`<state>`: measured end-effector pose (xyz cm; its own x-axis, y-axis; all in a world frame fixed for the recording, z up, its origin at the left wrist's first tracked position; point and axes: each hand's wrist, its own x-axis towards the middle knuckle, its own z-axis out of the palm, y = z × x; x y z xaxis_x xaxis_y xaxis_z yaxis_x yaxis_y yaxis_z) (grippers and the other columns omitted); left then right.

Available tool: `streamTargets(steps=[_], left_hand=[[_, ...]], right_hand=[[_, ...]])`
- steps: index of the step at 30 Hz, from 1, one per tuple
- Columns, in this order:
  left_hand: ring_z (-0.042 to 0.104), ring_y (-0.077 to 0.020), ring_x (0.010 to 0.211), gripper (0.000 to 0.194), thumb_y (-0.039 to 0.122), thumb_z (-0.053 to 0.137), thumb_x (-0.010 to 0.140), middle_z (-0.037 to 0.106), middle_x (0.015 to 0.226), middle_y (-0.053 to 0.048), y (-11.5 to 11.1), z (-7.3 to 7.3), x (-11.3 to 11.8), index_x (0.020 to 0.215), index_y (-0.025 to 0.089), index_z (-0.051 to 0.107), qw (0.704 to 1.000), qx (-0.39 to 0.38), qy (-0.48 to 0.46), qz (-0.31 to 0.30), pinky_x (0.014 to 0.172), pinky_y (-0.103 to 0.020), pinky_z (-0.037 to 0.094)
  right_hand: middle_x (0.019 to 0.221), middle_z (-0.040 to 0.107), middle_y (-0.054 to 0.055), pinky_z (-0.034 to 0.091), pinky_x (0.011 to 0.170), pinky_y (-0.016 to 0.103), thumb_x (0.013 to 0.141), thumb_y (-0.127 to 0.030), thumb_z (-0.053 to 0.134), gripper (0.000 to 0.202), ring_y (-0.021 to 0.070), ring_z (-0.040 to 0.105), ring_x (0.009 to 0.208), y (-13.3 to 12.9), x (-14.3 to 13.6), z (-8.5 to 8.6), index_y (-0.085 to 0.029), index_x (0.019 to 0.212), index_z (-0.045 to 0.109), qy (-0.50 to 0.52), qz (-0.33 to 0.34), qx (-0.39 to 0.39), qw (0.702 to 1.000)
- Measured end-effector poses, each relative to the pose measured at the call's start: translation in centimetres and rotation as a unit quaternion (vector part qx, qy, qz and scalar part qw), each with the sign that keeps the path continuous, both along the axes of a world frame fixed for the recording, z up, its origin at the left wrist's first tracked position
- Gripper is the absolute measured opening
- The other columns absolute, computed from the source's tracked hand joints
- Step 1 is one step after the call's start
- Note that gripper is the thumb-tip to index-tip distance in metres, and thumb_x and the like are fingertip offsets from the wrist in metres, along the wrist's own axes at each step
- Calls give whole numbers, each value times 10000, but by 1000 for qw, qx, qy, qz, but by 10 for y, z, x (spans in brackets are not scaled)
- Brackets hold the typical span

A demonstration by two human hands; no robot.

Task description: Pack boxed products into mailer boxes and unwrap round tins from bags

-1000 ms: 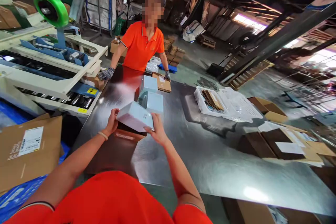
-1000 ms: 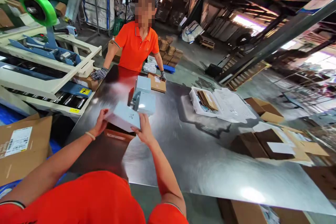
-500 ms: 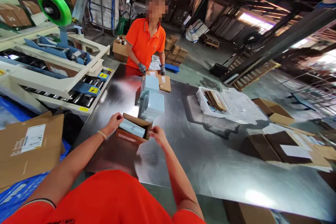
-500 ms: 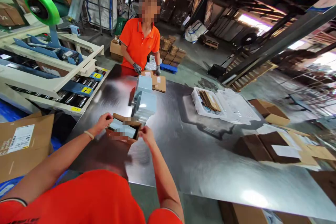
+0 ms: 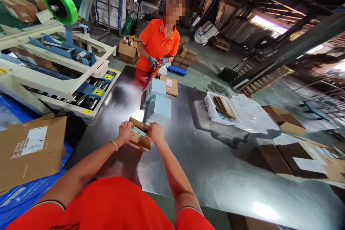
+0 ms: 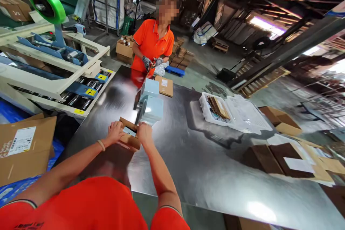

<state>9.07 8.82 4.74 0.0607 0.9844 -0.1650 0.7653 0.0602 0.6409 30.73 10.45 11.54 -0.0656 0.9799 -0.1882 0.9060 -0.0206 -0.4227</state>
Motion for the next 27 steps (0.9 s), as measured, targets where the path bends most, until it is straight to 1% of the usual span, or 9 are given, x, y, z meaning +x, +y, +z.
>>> streamTargets(steps=[3,6,9,12,15,18,22,26,27], left_hand=[[548,-398,1393,693,250,907,757,575,1454,-168,-5,-15,6,1361,207,570,992,-20,-66,102,1102,-519,505],[549,-406,1390,841,212,967,652,568,1417,-160,0,-28,4,1384,194,553,982,-37,-138,127,1119,-533,517],[592,-414,1338,786,230,979,637,591,1348,-164,11,-35,-4,1330,182,612,977,-45,-171,117,1134,-546,519],[619,-412,1291,667,296,921,721,609,1288,-158,18,-39,-23,1317,193,639,965,-5,-214,149,1172,-619,499],[639,-398,1278,580,310,818,796,634,1288,-160,8,-41,-61,1340,218,639,950,79,-245,180,1200,-657,495],[703,-367,1193,516,362,727,846,672,1250,-141,-27,-43,-118,1347,272,645,934,124,-251,219,1145,-618,567],[743,-396,1149,520,554,682,828,733,1196,-94,-108,-49,-212,1320,389,646,898,108,-181,386,1096,-632,599],[732,-429,1154,710,731,550,687,769,1074,35,-197,-59,-296,1387,612,527,794,43,-69,603,1081,-628,603],[720,-417,1181,754,744,521,699,764,1124,82,-215,-60,-312,1445,663,449,790,28,-30,612,1100,-616,597]], right_hand=[[1629,601,253,509,1201,486,862,-402,948,841,421,531,1550,-23,-8,-3,-164,1590,601,-125,51,-17,991],[1821,325,311,404,1288,612,687,-428,1064,1239,559,337,1667,-66,-17,-35,-161,1730,451,-197,61,-71,976],[1845,216,350,342,1285,717,824,-384,954,1132,613,313,1664,-92,-25,-74,-169,1778,385,-174,-2,-75,982],[1836,235,348,428,1213,706,964,-333,762,901,582,467,1589,-74,-37,-102,-205,1778,399,-125,-40,-43,990],[1810,215,409,460,1167,707,975,-334,722,883,588,586,1468,-15,-61,-109,-142,1772,394,-105,-36,-2,994],[1779,211,459,425,1175,739,935,-399,782,959,609,561,1466,71,-99,-99,-68,1750,399,-80,-23,42,996],[1725,290,462,430,1154,733,912,-488,832,948,576,560,1448,201,-175,-80,-64,1684,482,-30,-16,84,996],[1648,359,459,473,1119,631,940,-520,802,858,506,566,1431,313,-273,-70,-15,1579,533,20,48,114,992],[1639,373,449,483,1120,602,937,-499,793,842,494,551,1451,332,-296,-69,-10,1568,526,26,73,120,990]])
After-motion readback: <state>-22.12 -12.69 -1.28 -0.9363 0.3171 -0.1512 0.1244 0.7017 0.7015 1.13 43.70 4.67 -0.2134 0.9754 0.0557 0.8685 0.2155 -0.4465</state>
